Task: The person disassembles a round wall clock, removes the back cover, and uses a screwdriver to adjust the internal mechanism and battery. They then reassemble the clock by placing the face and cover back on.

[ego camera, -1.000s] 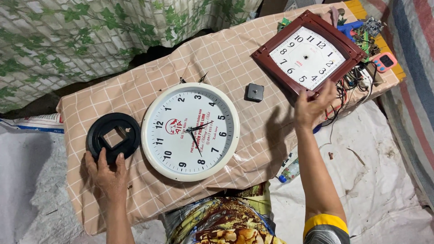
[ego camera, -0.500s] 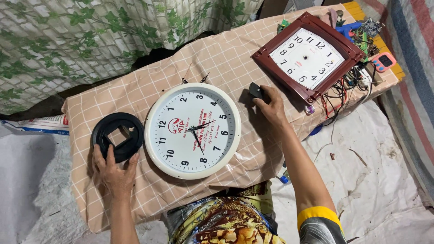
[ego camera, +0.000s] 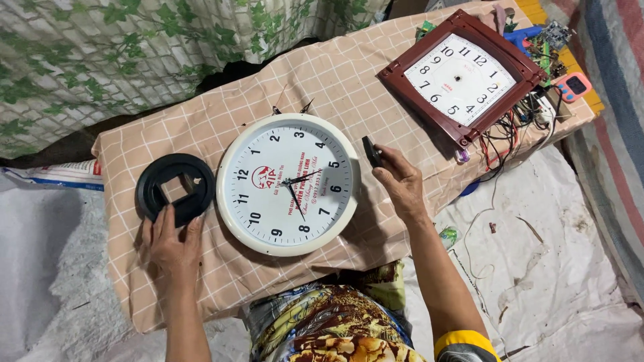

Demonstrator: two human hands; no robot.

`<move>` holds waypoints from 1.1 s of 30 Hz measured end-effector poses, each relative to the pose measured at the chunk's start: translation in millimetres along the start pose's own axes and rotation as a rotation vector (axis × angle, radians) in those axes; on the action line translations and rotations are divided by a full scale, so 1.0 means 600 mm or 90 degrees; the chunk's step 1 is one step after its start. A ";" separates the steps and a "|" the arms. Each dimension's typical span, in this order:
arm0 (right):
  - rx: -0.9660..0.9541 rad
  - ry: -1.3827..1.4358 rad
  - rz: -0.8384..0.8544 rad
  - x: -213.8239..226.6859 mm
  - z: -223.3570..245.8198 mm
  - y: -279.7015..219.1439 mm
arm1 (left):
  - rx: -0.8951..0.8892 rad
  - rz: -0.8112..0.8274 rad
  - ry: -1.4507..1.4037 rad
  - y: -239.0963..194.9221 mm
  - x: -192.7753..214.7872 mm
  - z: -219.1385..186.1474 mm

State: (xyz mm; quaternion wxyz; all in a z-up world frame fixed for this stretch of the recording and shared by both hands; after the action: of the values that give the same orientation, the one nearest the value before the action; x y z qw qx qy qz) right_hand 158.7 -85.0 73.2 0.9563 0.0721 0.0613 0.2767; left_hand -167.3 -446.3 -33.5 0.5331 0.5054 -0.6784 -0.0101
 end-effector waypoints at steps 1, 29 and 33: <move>-0.001 0.002 0.006 -0.011 0.005 -0.006 | 0.004 -0.003 0.004 0.005 0.012 -0.014; 0.339 -0.496 0.437 -0.579 -0.157 -0.007 | 0.140 -0.138 -0.400 0.045 0.136 -0.055; 0.396 -0.640 0.373 -0.588 -0.213 0.004 | 0.132 -0.105 -0.352 0.051 0.135 -0.058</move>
State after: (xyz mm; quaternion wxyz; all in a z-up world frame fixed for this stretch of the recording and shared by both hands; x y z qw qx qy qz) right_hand -158.6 -259.6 -24.8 0.6882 0.4788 -0.3377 0.4279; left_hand -156.1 -469.6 56.1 0.2712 0.5883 -0.7521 -0.1213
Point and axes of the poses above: each hand's wrist, its own y-axis towards the middle knuckle, its own x-axis out of the back of the hand, z = x × y, the point moved 4 cm from there along y, towards the middle knuckle, and after that the axes turned 1 degree about -x, right-handed, at the moved point
